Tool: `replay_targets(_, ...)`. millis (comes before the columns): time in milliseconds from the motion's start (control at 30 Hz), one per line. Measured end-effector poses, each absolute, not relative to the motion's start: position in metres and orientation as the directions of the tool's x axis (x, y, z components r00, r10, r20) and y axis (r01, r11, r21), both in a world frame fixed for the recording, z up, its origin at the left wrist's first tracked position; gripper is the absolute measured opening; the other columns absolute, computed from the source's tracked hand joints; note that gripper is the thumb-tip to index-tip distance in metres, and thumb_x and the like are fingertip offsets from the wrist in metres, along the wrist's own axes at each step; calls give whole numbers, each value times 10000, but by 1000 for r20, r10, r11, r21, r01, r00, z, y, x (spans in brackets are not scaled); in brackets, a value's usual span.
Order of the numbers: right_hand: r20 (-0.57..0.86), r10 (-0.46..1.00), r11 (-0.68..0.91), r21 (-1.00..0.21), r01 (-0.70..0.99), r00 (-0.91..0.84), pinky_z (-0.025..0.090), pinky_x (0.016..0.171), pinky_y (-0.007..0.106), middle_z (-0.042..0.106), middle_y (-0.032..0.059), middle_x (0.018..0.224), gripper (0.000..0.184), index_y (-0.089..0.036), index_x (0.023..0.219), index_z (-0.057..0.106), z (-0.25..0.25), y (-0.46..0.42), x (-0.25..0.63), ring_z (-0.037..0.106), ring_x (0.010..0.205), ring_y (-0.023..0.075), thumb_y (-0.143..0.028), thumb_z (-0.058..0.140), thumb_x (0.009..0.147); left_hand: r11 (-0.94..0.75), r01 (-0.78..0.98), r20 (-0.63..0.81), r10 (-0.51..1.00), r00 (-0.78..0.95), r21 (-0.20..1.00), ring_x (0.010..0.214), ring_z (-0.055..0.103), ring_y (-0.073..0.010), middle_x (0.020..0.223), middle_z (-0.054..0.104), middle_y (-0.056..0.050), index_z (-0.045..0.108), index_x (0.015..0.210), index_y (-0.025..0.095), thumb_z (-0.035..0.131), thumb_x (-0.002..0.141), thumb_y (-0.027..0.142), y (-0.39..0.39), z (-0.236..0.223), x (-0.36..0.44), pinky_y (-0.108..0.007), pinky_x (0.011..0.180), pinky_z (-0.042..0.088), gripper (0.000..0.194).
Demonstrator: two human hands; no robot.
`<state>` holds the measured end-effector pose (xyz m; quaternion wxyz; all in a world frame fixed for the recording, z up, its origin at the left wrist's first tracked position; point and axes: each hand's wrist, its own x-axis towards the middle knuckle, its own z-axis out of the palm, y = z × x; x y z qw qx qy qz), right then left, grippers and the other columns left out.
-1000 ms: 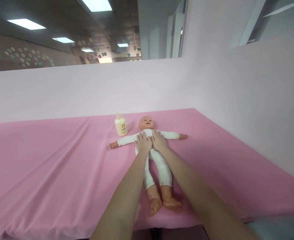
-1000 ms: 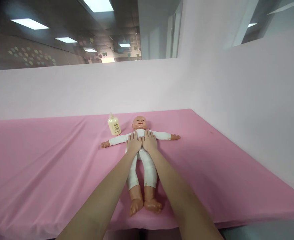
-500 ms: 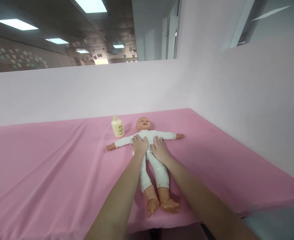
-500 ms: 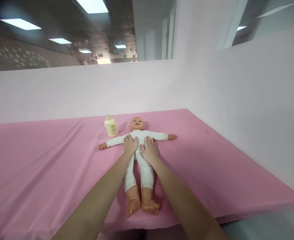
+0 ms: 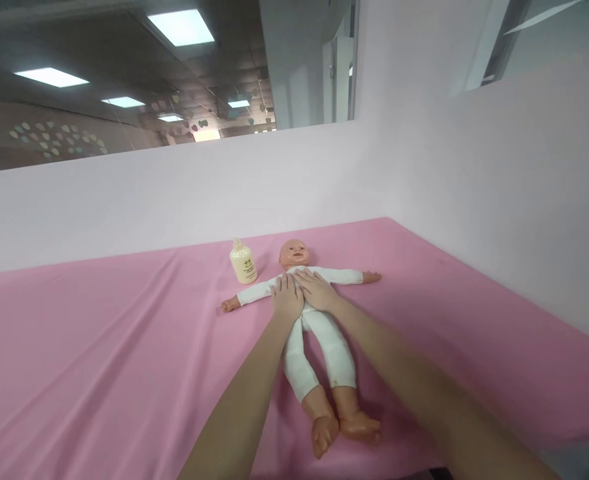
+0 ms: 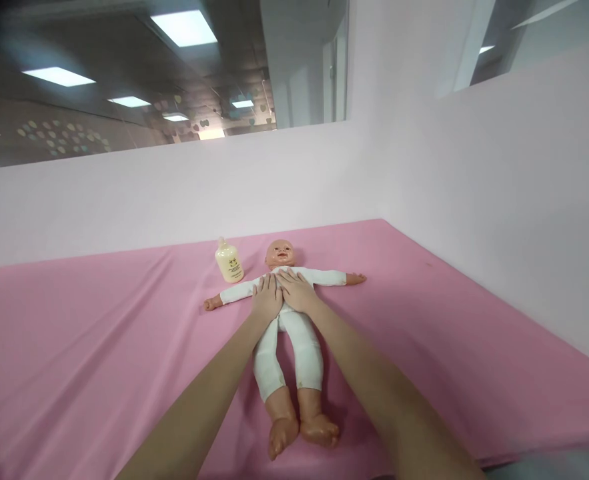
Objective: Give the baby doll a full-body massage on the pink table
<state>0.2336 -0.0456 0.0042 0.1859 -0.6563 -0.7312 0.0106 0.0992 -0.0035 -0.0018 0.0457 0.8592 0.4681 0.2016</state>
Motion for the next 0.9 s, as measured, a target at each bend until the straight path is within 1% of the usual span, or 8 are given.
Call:
replay_targets(67,278,960,88,-265,960,-12,150,1207,418,222,17,1613,578,-200,1540,264,3,-40,234,151,1503,203,-280,252,968,-620,754,328,774,542,217,1481,213,-318,1601,259,-116,310,1521,98,323,945,302,-3,-1,97,-539,1201,159,612)
replay_targets(133,292,954,23,-281,960,63,161,1202,419,229,28,1612,572,-192,1539,268,1,-38,233,162,1500,216,-301,235,978,-692,703,340,709,618,166,1493,184,-284,1613,230,-78,301,1528,121,342,925,276,-3,0,96,-506,1215,137,624)
replay_targets(233,291,940,-87,-302,949,179,169,1194,438,200,42,1620,584,-190,1542,253,-1,-40,231,176,1495,247,-351,248,981,-756,641,316,645,695,133,1500,169,-249,1618,218,-57,299,1529,127,353,911,263,-3,4,94,-459,1219,153,636)
replay_targets(367,262,911,-229,-317,920,318,182,1185,452,182,100,1621,635,-143,1551,202,-2,-43,227,218,1480,271,-419,262,982,-743,648,296,665,686,167,1495,187,-242,1620,217,-38,327,1521,170,350,926,292,-4,7,95,-453,1207,192,608)
replay_targets(467,245,886,-309,-319,896,393,203,1176,454,203,166,1605,684,-78,1542,200,-3,-47,222,231,1475,286,-470,259,983,-682,696,290,729,620,226,1490,202,-257,1622,216,-26,318,1527,226,346,941,313,-4,5,96,-479,1193,219,592)
replay_targets(533,249,876,-333,-307,892,413,208,1173,456,211,196,1596,704,-52,1535,200,-4,-51,218,230,1474,294,-481,271,982,-637,723,284,769,572,269,1482,221,-275,1621,222,-39,310,1530,236,338,952,324,-3,2,97,-499,1184,231,586)
replay_targets(733,272,902,-275,-236,932,335,200,1176,496,177,206,1600,673,-24,1529,209,-6,-73,208,198,1482,327,-417,269,985,-559,758,269,828,492,335,1466,254,-310,1615,240,-77,289,1536,259,335,964,332,-2,-1,98,-548,1165,240,579)
replay_targets(900,269,956,-75,-158,985,116,151,1187,545,154,159,1614,628,-62,1531,235,-1,-94,201,157,1495,316,-333,292,967,-519,770,262,854,450,371,1469,251,-315,1598,277,-109,284,1537,272,302,989,365,1,-4,98,-560,1158,241,557)
